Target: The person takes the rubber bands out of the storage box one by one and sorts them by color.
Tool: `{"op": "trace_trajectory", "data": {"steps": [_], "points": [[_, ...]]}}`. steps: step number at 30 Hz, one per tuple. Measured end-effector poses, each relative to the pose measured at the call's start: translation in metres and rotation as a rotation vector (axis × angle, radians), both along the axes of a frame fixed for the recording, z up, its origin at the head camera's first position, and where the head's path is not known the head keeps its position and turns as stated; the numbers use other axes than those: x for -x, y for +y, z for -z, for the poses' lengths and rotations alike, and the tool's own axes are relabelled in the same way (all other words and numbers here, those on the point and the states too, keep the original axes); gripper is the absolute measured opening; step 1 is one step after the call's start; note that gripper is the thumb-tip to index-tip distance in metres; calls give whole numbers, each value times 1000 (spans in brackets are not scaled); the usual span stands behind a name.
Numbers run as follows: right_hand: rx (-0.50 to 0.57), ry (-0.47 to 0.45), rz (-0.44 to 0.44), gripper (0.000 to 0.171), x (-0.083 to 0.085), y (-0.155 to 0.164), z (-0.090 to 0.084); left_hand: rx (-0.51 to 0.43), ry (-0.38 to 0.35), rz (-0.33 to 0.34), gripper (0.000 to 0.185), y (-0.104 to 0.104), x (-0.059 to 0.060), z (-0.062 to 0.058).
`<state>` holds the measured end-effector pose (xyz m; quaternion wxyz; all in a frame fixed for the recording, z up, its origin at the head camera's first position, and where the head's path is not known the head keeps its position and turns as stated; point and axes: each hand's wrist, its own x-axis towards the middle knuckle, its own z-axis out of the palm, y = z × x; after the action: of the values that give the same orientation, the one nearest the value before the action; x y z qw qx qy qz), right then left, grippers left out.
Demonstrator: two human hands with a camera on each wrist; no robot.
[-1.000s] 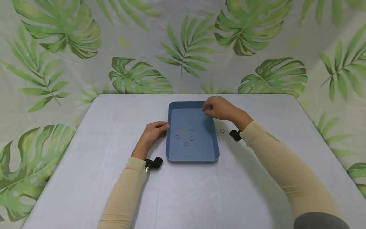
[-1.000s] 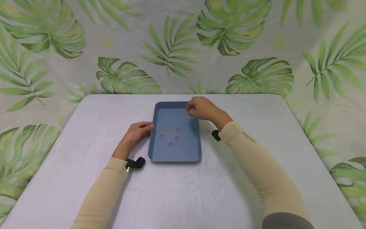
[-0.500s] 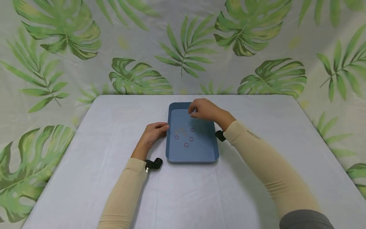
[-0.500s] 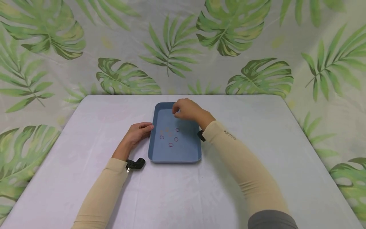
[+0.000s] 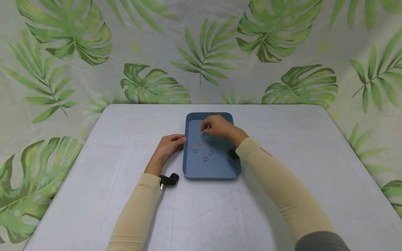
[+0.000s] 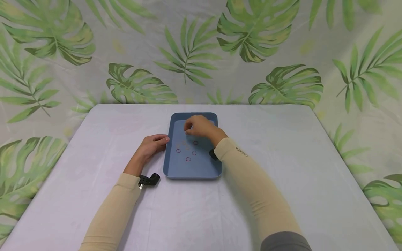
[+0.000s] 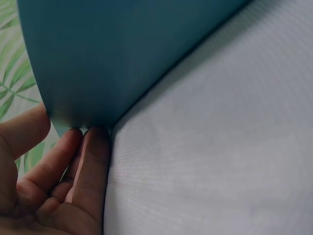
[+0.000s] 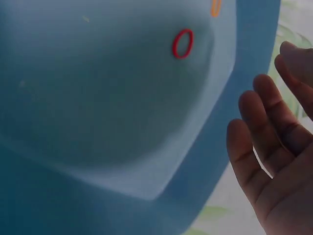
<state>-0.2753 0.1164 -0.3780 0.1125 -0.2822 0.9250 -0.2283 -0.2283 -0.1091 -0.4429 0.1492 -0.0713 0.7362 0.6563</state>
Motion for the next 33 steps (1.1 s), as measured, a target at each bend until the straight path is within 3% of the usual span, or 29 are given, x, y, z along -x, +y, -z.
{"op": "trace_trajectory", "data": {"steps": [12, 21, 33], "points": [[10, -12, 51, 13, 3, -8, 25, -2, 3, -11, 40, 0, 2, 2], [-34, 15, 1, 11, 2, -14, 33, -3, 3, -8, 41, 0, 1, 3], [-71, 24, 15, 14, -2, -18, 37, -2, 15, -11, 40, -1, -1, 3]]}}
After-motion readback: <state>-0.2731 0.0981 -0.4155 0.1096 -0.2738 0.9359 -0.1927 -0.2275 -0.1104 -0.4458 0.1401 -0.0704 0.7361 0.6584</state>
